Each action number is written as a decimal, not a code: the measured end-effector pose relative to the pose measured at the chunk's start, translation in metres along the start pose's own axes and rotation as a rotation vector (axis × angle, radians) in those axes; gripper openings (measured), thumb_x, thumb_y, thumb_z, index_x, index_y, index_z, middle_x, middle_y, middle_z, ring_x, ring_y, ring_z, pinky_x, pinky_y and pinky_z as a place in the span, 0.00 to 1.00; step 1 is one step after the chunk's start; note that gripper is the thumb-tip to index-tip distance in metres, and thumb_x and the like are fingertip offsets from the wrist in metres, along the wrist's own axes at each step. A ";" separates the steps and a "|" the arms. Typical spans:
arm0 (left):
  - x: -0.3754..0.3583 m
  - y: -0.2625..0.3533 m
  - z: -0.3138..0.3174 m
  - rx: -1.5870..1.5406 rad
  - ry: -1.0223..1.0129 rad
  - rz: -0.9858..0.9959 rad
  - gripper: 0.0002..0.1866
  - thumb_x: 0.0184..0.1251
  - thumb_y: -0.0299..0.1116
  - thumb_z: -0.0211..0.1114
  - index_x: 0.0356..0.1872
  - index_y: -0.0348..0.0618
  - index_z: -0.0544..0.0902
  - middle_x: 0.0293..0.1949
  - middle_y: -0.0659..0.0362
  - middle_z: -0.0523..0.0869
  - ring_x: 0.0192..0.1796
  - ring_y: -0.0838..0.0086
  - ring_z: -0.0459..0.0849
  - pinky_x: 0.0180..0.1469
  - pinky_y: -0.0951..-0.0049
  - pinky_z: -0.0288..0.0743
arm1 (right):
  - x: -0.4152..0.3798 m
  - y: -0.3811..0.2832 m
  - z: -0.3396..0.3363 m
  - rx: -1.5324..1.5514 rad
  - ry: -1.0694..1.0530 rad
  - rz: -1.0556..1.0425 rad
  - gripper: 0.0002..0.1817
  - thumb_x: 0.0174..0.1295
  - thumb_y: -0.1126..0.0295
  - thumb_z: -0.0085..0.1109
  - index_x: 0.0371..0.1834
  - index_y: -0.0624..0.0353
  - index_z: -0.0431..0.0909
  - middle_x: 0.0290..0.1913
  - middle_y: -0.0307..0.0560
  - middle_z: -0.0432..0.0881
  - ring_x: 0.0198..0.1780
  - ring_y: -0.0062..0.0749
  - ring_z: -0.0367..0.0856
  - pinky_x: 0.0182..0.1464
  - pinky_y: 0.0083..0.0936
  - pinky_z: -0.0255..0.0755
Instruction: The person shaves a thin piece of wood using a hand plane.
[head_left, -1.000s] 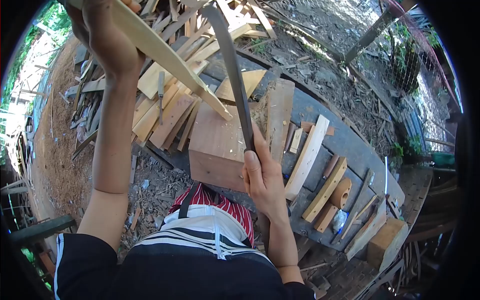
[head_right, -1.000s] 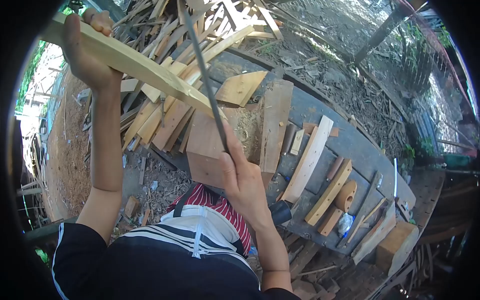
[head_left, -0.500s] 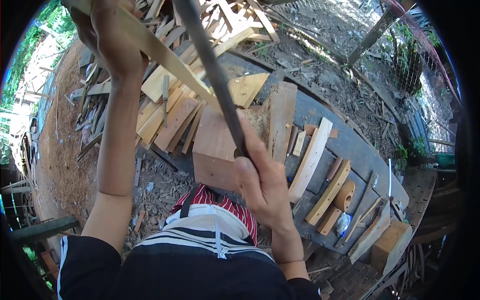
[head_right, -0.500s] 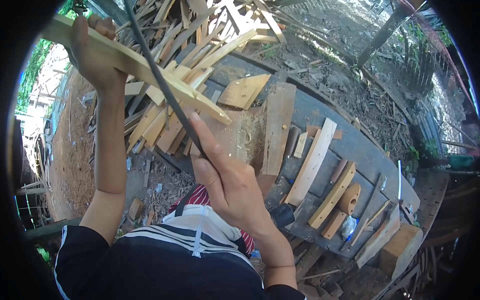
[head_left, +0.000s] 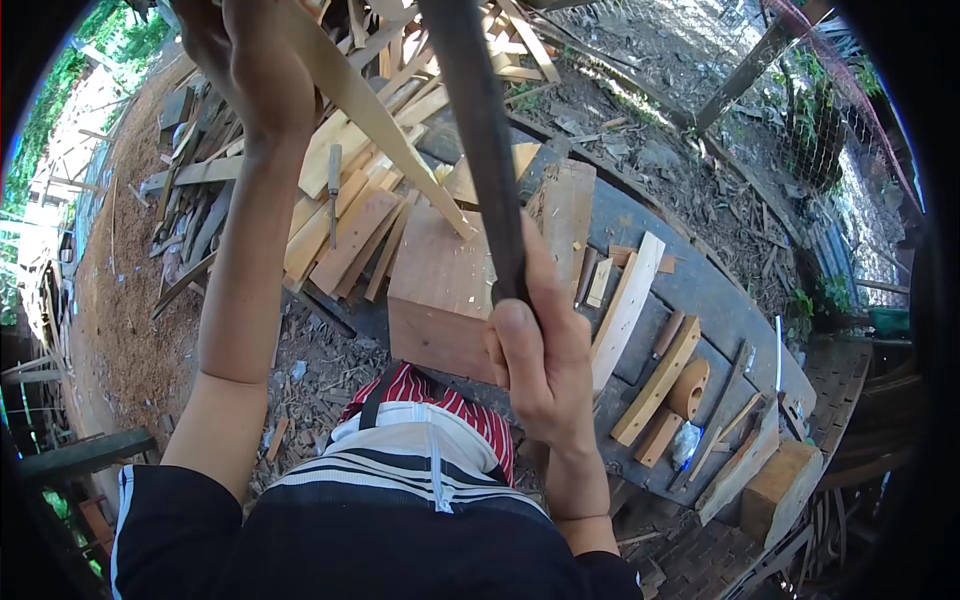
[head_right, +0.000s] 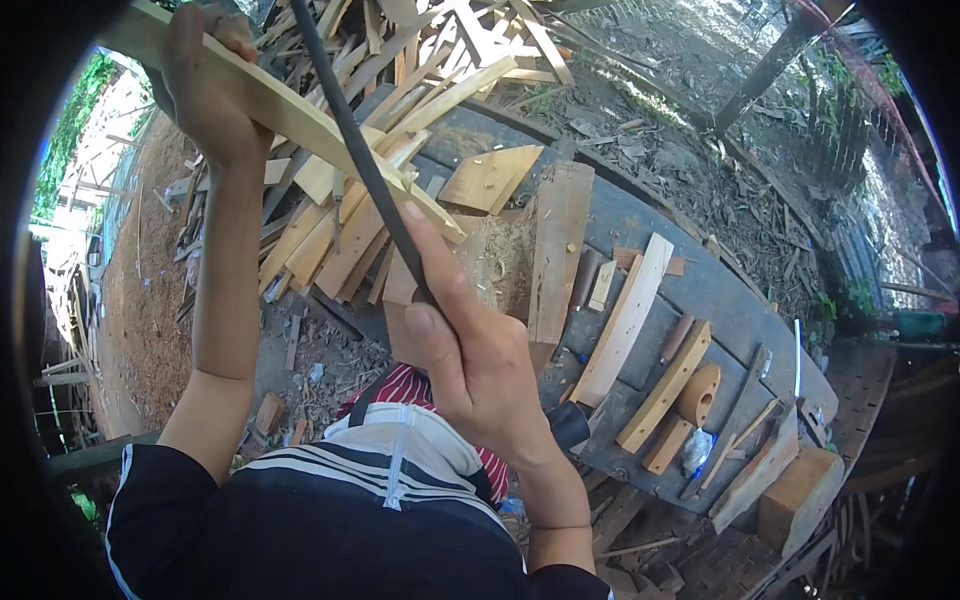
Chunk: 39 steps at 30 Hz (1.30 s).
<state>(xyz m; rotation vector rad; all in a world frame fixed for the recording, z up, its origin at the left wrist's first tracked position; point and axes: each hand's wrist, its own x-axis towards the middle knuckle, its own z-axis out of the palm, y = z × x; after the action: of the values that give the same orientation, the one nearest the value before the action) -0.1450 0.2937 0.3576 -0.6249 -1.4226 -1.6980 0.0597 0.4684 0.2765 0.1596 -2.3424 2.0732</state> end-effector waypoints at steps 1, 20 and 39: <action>-0.004 0.003 0.005 -0.003 0.006 0.000 0.16 0.65 0.42 0.64 0.35 0.43 0.68 0.25 0.60 0.71 0.25 0.78 0.71 0.29 0.78 0.65 | 0.000 -0.003 -0.002 0.023 0.057 -0.126 0.28 0.73 0.65 0.46 0.76 0.42 0.58 0.37 0.66 0.82 0.38 0.49 0.86 0.45 0.28 0.74; -0.005 0.002 -0.007 -0.166 -0.070 -0.014 0.16 0.67 0.42 0.62 0.33 0.41 0.68 0.27 0.59 0.72 0.28 0.77 0.71 0.30 0.80 0.63 | -0.005 0.075 0.010 -0.149 -0.056 0.258 0.27 0.73 0.65 0.43 0.76 0.44 0.58 0.51 0.72 0.79 0.50 0.68 0.80 0.53 0.43 0.74; -0.005 0.010 0.014 -0.118 -0.032 0.055 0.17 0.63 0.42 0.66 0.37 0.42 0.69 0.25 0.61 0.71 0.25 0.79 0.72 0.27 0.80 0.66 | 0.004 0.056 -0.003 -0.155 -0.016 0.178 0.25 0.74 0.68 0.45 0.75 0.51 0.62 0.20 0.37 0.69 0.21 0.17 0.67 0.26 0.20 0.65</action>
<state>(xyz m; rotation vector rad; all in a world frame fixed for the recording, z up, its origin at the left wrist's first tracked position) -0.1355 0.3088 0.3624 -0.7518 -1.3223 -1.7447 0.0512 0.4773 0.2218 -0.0362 -2.6015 1.9543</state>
